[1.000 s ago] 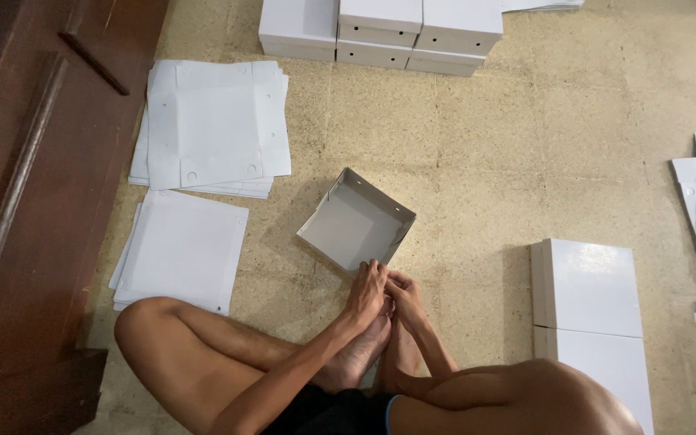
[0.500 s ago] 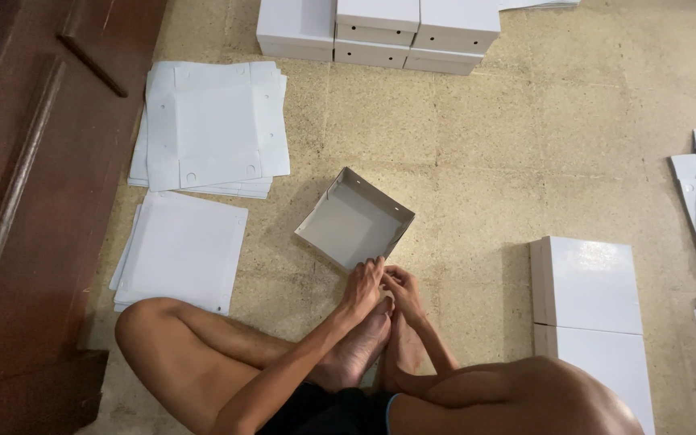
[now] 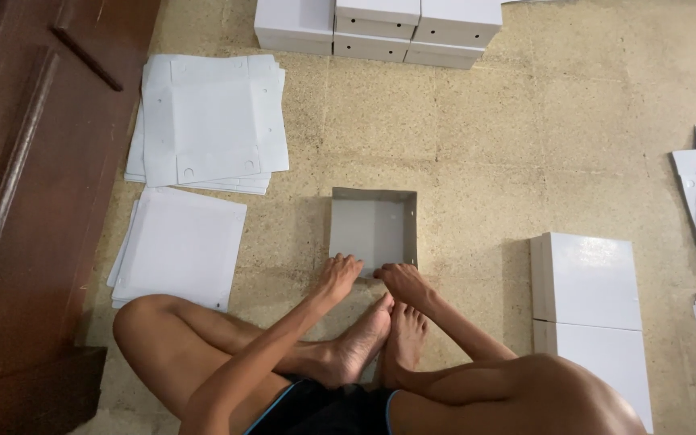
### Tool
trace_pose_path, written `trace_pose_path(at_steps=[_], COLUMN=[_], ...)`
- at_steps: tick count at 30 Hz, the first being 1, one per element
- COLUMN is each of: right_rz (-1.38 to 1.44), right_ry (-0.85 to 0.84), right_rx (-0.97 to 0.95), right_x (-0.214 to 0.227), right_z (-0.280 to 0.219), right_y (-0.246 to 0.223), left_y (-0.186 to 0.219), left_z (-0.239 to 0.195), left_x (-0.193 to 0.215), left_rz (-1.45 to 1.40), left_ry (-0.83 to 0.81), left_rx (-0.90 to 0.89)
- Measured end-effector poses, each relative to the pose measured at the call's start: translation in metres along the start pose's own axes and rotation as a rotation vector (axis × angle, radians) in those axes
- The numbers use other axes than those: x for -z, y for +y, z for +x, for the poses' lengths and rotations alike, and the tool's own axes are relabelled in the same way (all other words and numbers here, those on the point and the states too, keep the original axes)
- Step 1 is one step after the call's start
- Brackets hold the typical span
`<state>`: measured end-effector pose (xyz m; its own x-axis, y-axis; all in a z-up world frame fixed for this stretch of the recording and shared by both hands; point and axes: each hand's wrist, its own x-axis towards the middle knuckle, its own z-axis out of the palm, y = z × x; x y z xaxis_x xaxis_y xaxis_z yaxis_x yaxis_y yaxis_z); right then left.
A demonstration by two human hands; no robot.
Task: The person sits on the floor and assembles a small cardboard box by folding the flaps and securing them with small fasteners. They then place a flat white sheet inside the box and continue to adjust the box's edges.
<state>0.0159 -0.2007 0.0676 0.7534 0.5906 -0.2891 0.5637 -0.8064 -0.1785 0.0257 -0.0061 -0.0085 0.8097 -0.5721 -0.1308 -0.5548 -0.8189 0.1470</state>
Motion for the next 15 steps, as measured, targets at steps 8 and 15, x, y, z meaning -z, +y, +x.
trace_pose_path(at_steps=[8,15], right_rz=[0.122,0.169], right_ry=[-0.146,-0.218], right_rx=[-0.060,-0.056], right_x=[-0.035,-0.031], right_z=[0.030,0.031], right_y=[0.022,0.021], left_y=[0.001,-0.009], left_z=[0.015,0.019], left_x=[-0.016,-0.023], left_rz=[-0.415,-0.414], left_ry=[0.066,0.097], left_rx=[0.037,-0.128])
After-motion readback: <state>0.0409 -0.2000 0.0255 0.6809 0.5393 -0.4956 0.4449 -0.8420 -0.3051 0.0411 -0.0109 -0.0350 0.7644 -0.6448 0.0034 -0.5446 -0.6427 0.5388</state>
